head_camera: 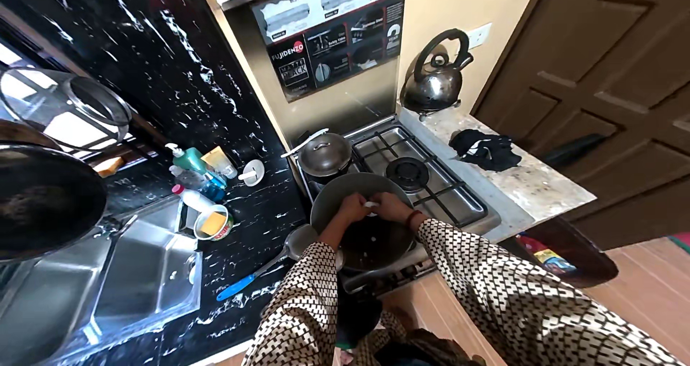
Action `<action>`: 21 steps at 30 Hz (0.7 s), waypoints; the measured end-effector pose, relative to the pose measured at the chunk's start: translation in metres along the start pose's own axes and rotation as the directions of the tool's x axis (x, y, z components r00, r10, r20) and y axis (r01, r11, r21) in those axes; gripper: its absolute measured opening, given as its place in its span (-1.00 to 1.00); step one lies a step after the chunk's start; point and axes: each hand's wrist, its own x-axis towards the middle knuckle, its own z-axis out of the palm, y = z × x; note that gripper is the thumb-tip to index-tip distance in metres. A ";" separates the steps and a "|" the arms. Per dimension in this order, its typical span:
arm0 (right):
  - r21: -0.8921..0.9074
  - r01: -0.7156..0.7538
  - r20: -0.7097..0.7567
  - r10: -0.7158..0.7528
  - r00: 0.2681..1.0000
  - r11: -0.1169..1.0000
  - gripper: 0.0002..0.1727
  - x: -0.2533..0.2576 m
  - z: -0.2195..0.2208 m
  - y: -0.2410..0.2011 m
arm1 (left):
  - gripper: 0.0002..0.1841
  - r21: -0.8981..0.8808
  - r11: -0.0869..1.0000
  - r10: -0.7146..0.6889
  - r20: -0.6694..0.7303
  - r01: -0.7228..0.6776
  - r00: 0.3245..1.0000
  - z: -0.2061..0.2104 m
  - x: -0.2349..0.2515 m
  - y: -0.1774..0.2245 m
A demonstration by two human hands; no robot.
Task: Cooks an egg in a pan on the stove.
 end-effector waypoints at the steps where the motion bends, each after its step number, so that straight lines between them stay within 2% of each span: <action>1: -0.003 0.000 0.000 0.000 1.000 1.000 -0.56 0.000 0.000 0.000 | -0.51 -0.004 1.000 -0.006 -0.003 0.006 1.000 0.000 0.000 0.000; 21: -0.007 0.059 -0.023 -0.059 0.998 0.998 -0.57 -0.002 0.003 0.002 | -0.52 -0.039 0.999 0.017 -0.029 -0.018 0.999 0.003 -0.004 -0.006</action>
